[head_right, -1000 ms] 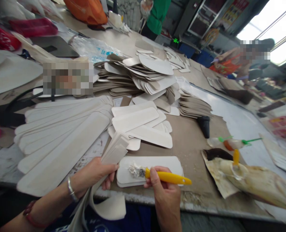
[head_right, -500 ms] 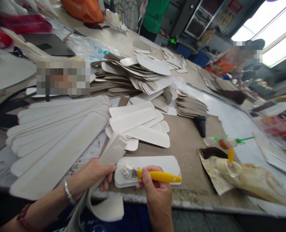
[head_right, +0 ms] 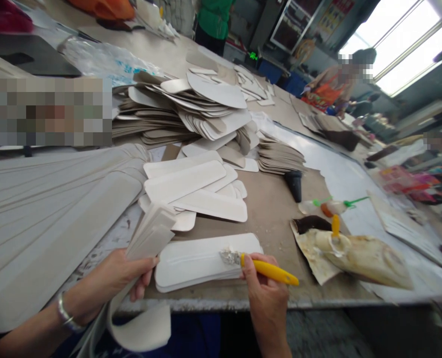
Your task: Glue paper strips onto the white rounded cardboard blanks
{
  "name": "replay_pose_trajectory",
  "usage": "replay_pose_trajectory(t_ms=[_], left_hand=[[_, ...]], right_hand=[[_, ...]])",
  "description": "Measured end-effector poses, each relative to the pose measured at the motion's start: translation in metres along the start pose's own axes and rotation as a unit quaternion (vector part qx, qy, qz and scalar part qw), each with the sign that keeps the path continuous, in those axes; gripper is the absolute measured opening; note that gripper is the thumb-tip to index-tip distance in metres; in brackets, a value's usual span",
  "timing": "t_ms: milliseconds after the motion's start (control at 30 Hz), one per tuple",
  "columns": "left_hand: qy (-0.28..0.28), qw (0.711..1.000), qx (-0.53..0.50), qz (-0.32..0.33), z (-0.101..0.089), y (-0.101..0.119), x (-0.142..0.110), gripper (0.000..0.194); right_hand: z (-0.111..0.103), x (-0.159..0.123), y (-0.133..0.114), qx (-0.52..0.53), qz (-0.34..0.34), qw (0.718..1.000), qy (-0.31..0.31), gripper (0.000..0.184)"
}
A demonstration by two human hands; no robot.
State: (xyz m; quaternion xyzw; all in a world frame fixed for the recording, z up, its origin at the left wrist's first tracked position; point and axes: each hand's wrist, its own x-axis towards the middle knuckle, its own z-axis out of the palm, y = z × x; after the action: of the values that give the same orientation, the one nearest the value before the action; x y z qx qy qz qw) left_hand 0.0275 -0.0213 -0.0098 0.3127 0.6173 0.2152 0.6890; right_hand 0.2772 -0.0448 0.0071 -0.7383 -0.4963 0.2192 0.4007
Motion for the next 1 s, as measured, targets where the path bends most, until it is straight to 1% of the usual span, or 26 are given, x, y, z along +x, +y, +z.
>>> replay_pose_trajectory(t_ms=[133, 300, 400, 500, 600, 667, 833, 867, 933, 1000], left_hand=[[0.004, 1.000, 0.022, 0.009, 0.000, -0.002, 0.001, 0.034], [0.017, 0.999, 0.028, 0.010, 0.001, -0.006, 0.001, 0.034], [0.013, 0.999, 0.026, 0.017, 0.001, -0.006, 0.000, 0.035], [0.015, 0.999, 0.025, 0.027, 0.001, -0.006, 0.000, 0.035], [0.013, 0.999, 0.018, 0.025, 0.002, -0.007, 0.000, 0.035], [0.015, 1.000, 0.009, 0.024, 0.002, -0.007, 0.000, 0.032], [0.057, 0.997, -0.010, 0.042, 0.001, -0.006, -0.007, 0.029], [0.063, 0.997, -0.013, 0.049, 0.000, -0.005, -0.010, 0.029], [0.067, 0.996, -0.010, 0.062, -0.002, -0.003, -0.017, 0.028], [0.066, 0.996, -0.003, 0.068, -0.004, -0.001, -0.024, 0.028]], right_hand=[[-0.013, 0.010, 0.015, -0.059, -0.039, 0.997, 0.029, 0.031], [-0.027, 0.022, 0.031, -0.111, -0.106, 0.987, 0.052, 0.027], [-0.035, 0.027, 0.037, -0.140, -0.146, 0.977, 0.064, 0.026], [-0.042, 0.029, 0.038, -0.160, -0.171, 0.969, 0.078, 0.025], [-0.047, 0.027, 0.032, -0.178, -0.189, 0.961, 0.092, 0.024], [-0.048, 0.025, 0.025, -0.174, -0.186, 0.962, 0.096, 0.024], [-0.042, 0.016, -0.001, -0.149, -0.125, 0.975, 0.109, 0.030], [-0.039, 0.014, -0.007, -0.138, -0.123, 0.977, 0.103, 0.030], [-0.030, 0.008, -0.020, -0.098, -0.134, 0.984, 0.066, 0.030], [-0.017, 0.002, -0.032, -0.024, -0.138, 0.990, 0.019, 0.027]])
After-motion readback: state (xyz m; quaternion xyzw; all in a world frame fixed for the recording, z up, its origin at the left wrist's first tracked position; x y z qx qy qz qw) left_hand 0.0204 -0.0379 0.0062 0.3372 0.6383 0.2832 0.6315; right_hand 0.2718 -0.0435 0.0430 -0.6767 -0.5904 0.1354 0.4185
